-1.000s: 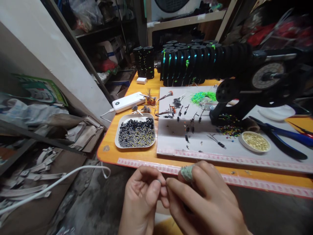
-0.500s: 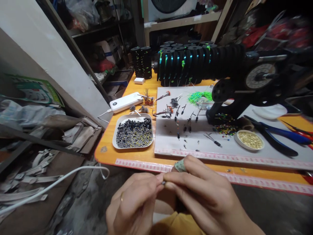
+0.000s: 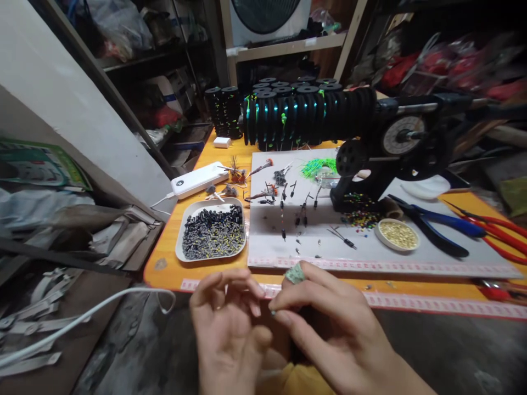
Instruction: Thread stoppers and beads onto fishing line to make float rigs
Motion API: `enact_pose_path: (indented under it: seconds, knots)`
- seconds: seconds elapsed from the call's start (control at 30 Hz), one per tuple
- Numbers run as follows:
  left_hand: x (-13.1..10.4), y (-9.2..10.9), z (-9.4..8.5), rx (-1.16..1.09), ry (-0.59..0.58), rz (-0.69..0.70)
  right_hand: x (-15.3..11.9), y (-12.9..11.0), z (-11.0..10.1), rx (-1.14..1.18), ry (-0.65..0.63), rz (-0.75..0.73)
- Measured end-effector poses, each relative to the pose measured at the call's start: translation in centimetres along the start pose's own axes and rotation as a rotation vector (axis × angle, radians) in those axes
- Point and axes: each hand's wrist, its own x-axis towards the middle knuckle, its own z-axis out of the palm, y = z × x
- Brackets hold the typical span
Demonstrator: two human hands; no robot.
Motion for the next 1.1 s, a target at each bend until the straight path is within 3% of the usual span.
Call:
enact_pose_path:
  seconds: [0.1,0.17,0.23,0.37,0.47,0.63,0.7,0.8,0.83,0.97,1.1]
  knots:
    - [-0.5,-0.9,0.1,-0.054,-0.041,-0.204,-0.1,0.3,0.1,0.004,0.042,0.03]
    - [-0.6,-1.0,0.1,0.038,-0.073,-0.215,-0.2,0.3,0.0,0.011,0.036,0.056]
    - [-0.1,-0.7,0.0,0.174,-0.153,-0.08,-0.3,0.4,-0.1,0.018,0.019,0.079]
    - [2.0,0.4,-0.5,0.478,-0.432,0.35,-0.2,0.5,-0.6,0.021,-0.021,0.086]
    - [3.3,1.2,-1.1,0.624,-0.547,0.519,0.1,0.6,-1.1,0.032,-0.038,0.066]
    - [3.3,1.5,-0.5,0.739,-0.617,0.491,0.1,0.9,-1.5,0.078,-0.032,0.067]
    - [2.6,1.2,0.3,0.724,-0.536,0.475,0.0,0.9,-1.6,0.097,-0.029,0.099]
    - [1.8,0.6,1.2,0.669,-0.315,0.449,-0.2,0.9,-1.8,0.132,-0.022,0.146]
    - [1.7,0.4,1.3,0.669,-0.307,0.456,-0.3,0.9,-1.9,0.141,-0.018,0.16]
    - [3.1,0.4,0.3,0.702,-0.53,0.558,-0.5,1.1,-2.3,0.168,-0.01,0.187]
    - [4.1,0.8,-0.1,0.677,-0.625,0.614,-0.6,1.4,-2.3,0.156,-0.007,0.188]
